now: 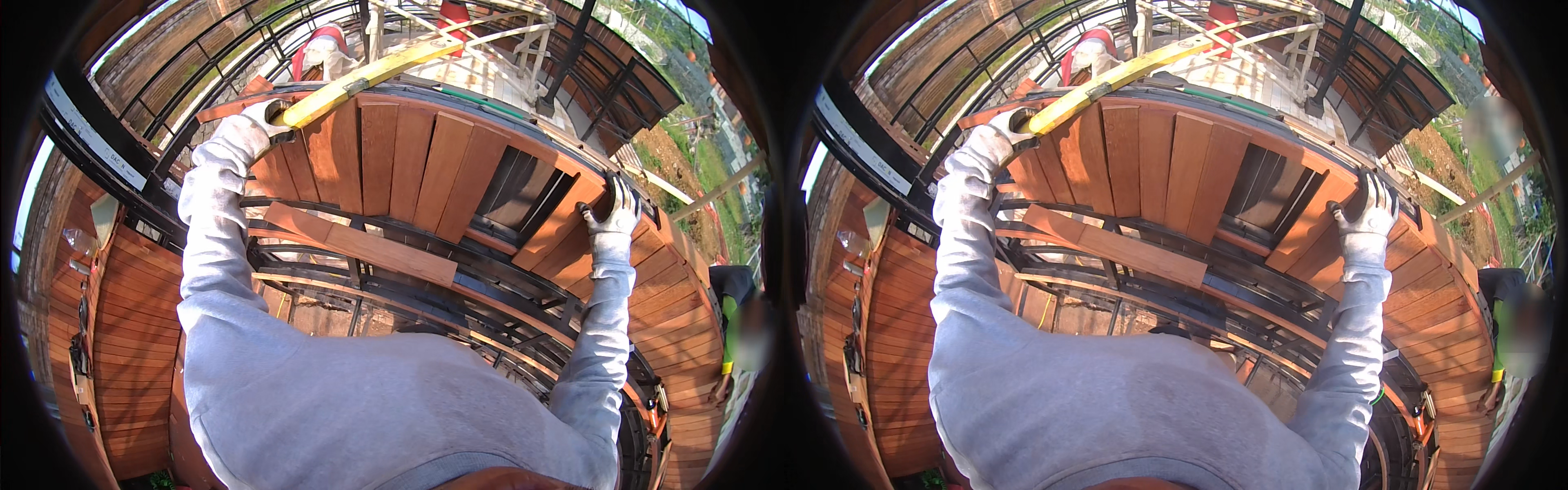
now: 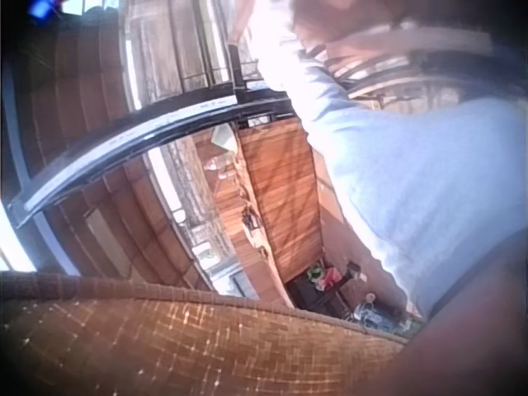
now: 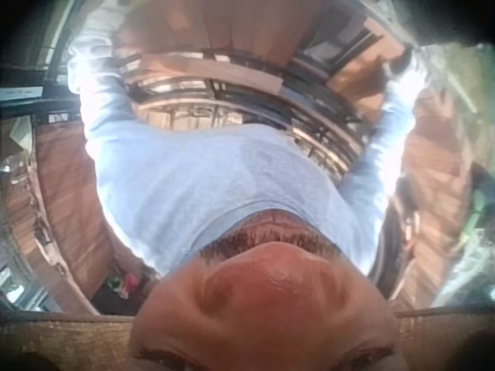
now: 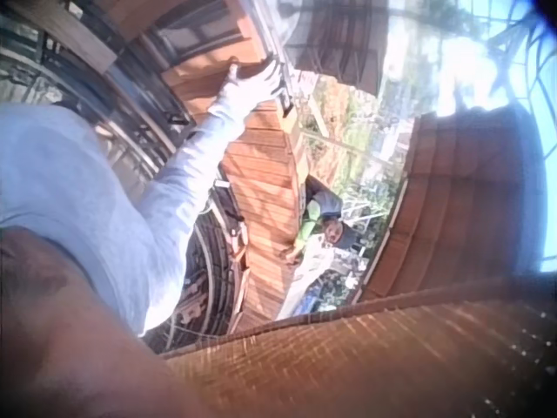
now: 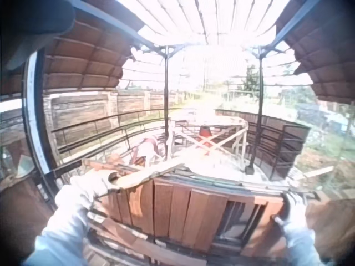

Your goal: The person installs wooden planks onto a curved deck structure. They position each plank, check alignment with a spirit level, and fasten it using a nail gun. The process is repeated for multiple planks along the curved edge.

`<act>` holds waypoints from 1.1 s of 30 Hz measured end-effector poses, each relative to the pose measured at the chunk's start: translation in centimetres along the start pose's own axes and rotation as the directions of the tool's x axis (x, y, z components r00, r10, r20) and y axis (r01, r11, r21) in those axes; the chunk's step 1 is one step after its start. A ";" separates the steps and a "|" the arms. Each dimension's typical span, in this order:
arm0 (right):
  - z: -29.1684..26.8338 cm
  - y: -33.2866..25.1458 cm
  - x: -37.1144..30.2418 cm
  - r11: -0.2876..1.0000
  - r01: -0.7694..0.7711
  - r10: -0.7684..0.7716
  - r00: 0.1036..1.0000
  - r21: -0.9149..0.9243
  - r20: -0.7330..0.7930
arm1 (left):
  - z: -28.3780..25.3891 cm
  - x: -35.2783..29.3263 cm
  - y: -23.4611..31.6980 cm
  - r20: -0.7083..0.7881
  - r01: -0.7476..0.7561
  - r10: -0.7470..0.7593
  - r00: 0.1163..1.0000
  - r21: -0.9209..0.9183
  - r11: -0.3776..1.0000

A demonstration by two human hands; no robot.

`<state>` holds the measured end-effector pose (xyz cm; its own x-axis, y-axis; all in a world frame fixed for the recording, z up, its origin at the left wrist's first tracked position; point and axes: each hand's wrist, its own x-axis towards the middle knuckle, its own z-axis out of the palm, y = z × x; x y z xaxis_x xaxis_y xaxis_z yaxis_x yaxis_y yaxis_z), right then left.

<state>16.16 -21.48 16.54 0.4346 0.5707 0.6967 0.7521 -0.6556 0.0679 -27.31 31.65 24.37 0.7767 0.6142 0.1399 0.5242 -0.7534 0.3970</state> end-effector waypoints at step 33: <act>0.3 -0.6 0.0 0.988 -0.110 0.119 0.990 -0.112 0.076 | 3.7 0.3 23.0 -0.362 -0.587 0.464 0.809 -0.430 0.686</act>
<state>15.82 -20.97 16.28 0.5575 0.5243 0.6437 0.6390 -0.7660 0.0704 -13.70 13.64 30.20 0.7450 0.2319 0.6255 -0.2462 -0.7759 0.5808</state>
